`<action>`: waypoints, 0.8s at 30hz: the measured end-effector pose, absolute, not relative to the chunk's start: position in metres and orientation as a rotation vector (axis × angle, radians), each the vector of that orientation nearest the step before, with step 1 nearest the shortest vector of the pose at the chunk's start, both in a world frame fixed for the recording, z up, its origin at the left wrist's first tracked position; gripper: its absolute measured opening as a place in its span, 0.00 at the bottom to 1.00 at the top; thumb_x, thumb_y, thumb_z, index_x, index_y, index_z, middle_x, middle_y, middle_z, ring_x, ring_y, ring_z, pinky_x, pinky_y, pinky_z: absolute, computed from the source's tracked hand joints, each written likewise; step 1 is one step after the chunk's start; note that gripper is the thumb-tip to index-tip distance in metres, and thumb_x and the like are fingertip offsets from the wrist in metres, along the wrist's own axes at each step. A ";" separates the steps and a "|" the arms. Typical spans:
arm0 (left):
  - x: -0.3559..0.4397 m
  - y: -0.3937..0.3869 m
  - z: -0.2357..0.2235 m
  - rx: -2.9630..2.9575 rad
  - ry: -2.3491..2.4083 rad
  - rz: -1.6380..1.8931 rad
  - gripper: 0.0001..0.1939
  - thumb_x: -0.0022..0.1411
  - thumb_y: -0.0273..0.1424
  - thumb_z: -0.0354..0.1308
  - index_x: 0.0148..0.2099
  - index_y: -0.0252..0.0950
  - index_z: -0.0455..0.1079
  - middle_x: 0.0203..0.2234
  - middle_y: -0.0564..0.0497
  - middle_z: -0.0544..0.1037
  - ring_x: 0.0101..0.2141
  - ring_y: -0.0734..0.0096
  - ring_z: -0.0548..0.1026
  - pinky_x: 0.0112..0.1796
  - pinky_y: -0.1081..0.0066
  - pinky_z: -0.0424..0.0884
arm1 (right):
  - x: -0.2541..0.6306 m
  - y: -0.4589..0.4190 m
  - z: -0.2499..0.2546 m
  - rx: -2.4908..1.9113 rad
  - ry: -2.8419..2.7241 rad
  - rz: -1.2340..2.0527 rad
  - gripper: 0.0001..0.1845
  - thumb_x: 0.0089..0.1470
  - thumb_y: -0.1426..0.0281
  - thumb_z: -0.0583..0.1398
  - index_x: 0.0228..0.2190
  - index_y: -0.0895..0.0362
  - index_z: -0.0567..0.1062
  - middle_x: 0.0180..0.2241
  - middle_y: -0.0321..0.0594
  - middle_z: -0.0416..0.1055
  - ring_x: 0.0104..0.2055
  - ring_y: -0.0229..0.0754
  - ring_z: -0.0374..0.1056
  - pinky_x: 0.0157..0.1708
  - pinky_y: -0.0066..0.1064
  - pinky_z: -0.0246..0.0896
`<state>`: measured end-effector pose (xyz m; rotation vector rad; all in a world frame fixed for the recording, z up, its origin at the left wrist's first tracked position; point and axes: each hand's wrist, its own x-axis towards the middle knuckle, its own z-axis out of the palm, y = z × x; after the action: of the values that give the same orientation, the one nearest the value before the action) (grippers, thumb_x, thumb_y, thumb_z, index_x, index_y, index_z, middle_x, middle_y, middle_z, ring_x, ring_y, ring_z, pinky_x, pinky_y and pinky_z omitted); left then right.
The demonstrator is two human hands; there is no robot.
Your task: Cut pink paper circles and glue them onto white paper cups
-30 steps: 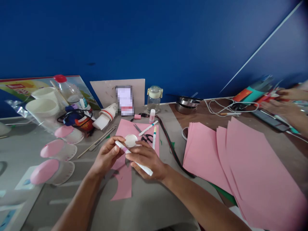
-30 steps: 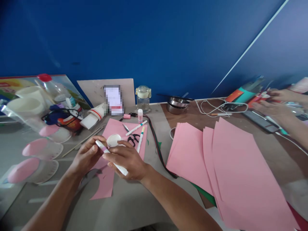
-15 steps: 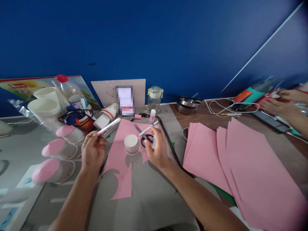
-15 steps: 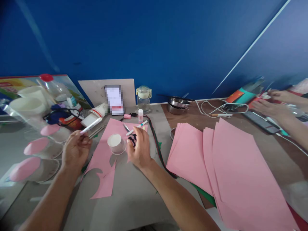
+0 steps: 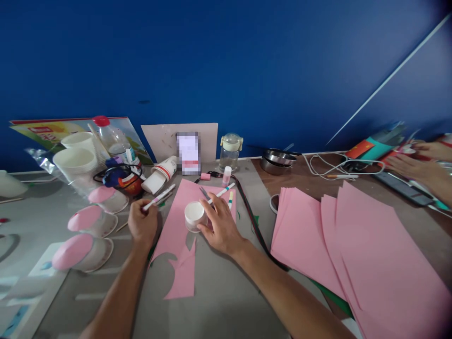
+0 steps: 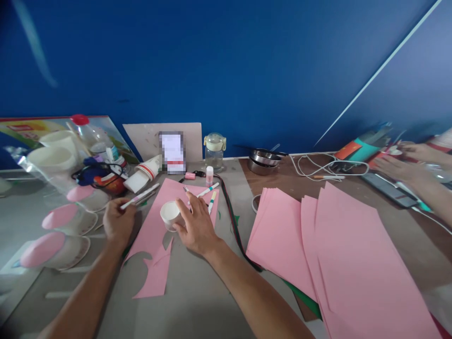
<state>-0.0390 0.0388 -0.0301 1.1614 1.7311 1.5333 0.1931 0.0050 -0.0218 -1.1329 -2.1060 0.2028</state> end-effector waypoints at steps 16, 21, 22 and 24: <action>-0.036 0.041 -0.036 1.885 2.117 1.353 0.06 0.57 0.33 0.53 0.35 0.37 0.69 0.30 0.50 0.71 0.31 0.66 0.70 0.36 0.67 0.66 | 0.190 0.001 -0.019 -1.059 -2.122 0.121 0.22 0.53 0.70 0.59 0.51 0.58 0.67 0.49 0.50 0.68 0.53 0.50 0.62 0.60 0.51 0.43; -0.020 0.029 -0.026 1.853 1.685 1.376 0.12 0.62 0.38 0.50 0.40 0.36 0.69 0.32 0.50 0.74 0.33 0.67 0.72 0.36 0.69 0.68 | 0.194 -0.001 -0.017 -1.031 -1.930 0.064 0.22 0.55 0.68 0.58 0.52 0.57 0.64 0.48 0.49 0.68 0.52 0.48 0.63 0.59 0.49 0.49; -0.018 0.027 -0.024 1.891 1.661 1.357 0.13 0.62 0.38 0.50 0.41 0.36 0.69 0.33 0.49 0.74 0.34 0.67 0.72 0.37 0.69 0.68 | 0.196 0.000 -0.016 -1.042 -1.875 0.053 0.22 0.55 0.68 0.57 0.52 0.56 0.64 0.47 0.49 0.68 0.52 0.49 0.63 0.58 0.49 0.50; -0.016 0.027 -0.022 2.001 1.712 1.297 0.12 0.61 0.38 0.51 0.40 0.36 0.69 0.33 0.48 0.74 0.35 0.65 0.72 0.38 0.67 0.68 | 0.204 0.004 -0.015 -1.099 -1.755 0.022 0.22 0.55 0.67 0.57 0.51 0.56 0.64 0.47 0.50 0.67 0.52 0.50 0.63 0.56 0.50 0.53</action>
<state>-0.0162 0.0266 -0.0224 2.0012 1.7125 1.2973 0.2040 0.0037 -0.0152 -1.0991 -1.7555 0.0220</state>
